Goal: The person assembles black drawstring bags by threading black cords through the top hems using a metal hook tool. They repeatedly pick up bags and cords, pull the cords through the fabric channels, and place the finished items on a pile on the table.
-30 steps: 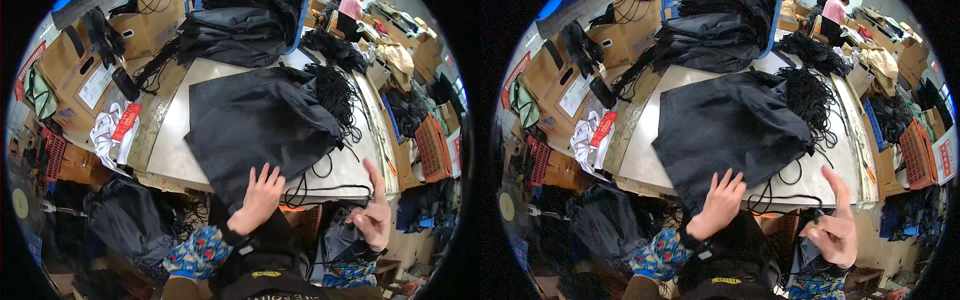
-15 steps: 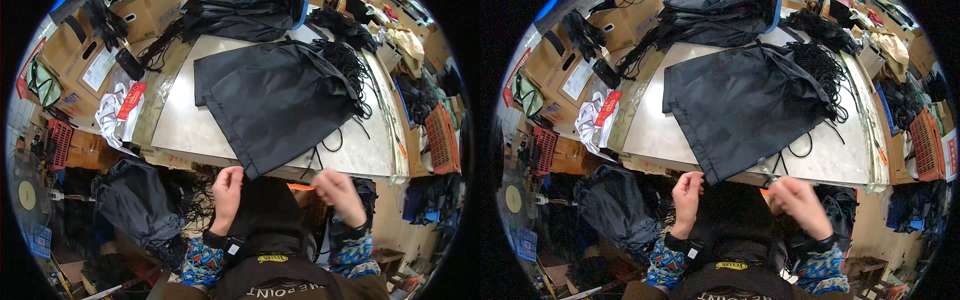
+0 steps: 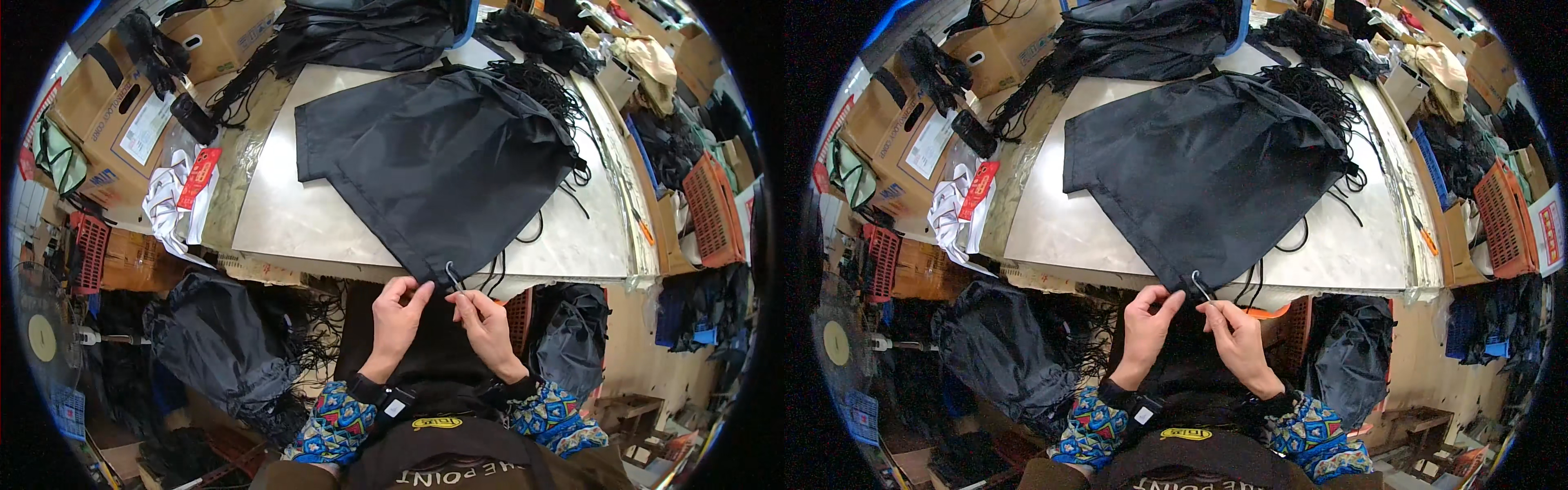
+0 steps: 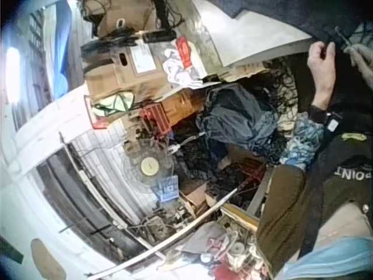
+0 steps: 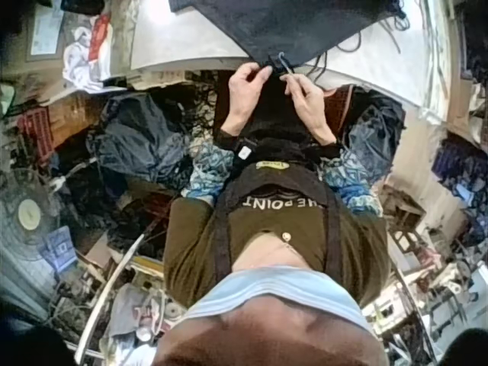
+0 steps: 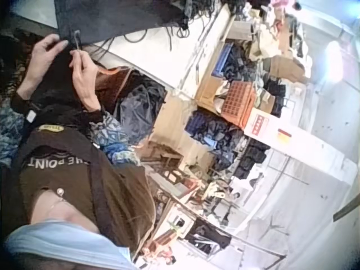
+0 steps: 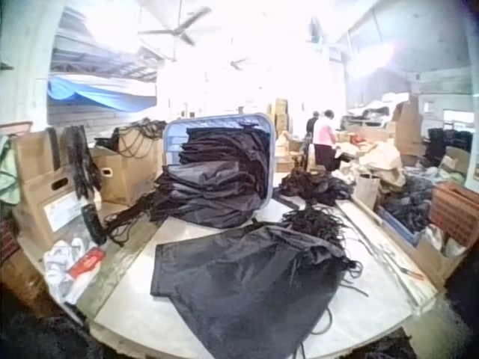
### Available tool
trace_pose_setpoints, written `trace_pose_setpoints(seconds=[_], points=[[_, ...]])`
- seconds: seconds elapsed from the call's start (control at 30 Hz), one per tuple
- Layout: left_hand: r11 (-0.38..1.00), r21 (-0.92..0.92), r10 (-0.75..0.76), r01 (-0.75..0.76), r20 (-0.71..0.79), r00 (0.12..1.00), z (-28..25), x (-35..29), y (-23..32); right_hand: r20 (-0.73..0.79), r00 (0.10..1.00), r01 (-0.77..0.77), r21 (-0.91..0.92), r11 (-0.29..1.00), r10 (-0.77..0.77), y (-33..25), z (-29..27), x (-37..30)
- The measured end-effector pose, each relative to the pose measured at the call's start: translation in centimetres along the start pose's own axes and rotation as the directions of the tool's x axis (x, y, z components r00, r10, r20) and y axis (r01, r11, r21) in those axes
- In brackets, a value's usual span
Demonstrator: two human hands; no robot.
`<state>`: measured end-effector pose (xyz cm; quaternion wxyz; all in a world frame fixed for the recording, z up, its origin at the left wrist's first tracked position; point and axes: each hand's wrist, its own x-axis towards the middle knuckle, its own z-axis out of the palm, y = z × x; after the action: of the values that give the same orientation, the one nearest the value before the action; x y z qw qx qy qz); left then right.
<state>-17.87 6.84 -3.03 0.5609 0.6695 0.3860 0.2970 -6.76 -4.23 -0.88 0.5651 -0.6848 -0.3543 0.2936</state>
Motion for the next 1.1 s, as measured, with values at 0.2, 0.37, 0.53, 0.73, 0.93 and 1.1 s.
trace_pose_setpoints(seconds=[0.2,0.37,0.53,0.73,0.93,1.1], points=[[0.974,-0.226,-0.004,-0.014,-0.08,0.997,0.8,0.4,2.9,-0.125,0.94,0.267,-0.306,0.914,-0.317,-0.8,0.9,0.4],[0.944,-0.327,0.003,0.049,0.158,0.987,0.5,0.1,5.0,-0.183,0.919,0.277,-0.331,0.902,-0.349,-0.9,0.7,1.4],[0.913,-0.393,-0.021,0.105,0.213,0.977,-0.5,-0.1,4.3,-0.101,0.893,0.373,-0.379,0.847,-0.438,-2.4,-0.3,2.0],[0.86,-0.452,-0.097,0.236,0.31,0.946,-0.6,0.2,4.9,0.006,0.919,0.358,-0.434,0.827,-0.395,-2.9,-1.3,1.7],[0.548,-0.629,-0.333,0.552,0.442,0.833,-0.8,1.1,6.0,-0.055,0.902,0.357,-0.463,0.811,-0.429,-4.4,-2.0,0.9],[0.453,-0.716,-0.343,0.531,0.41,0.845,0.0,0.9,5.6,0.067,0.936,0.309,-0.623,0.719,-0.345,-5.3,-2.8,-1.3]])
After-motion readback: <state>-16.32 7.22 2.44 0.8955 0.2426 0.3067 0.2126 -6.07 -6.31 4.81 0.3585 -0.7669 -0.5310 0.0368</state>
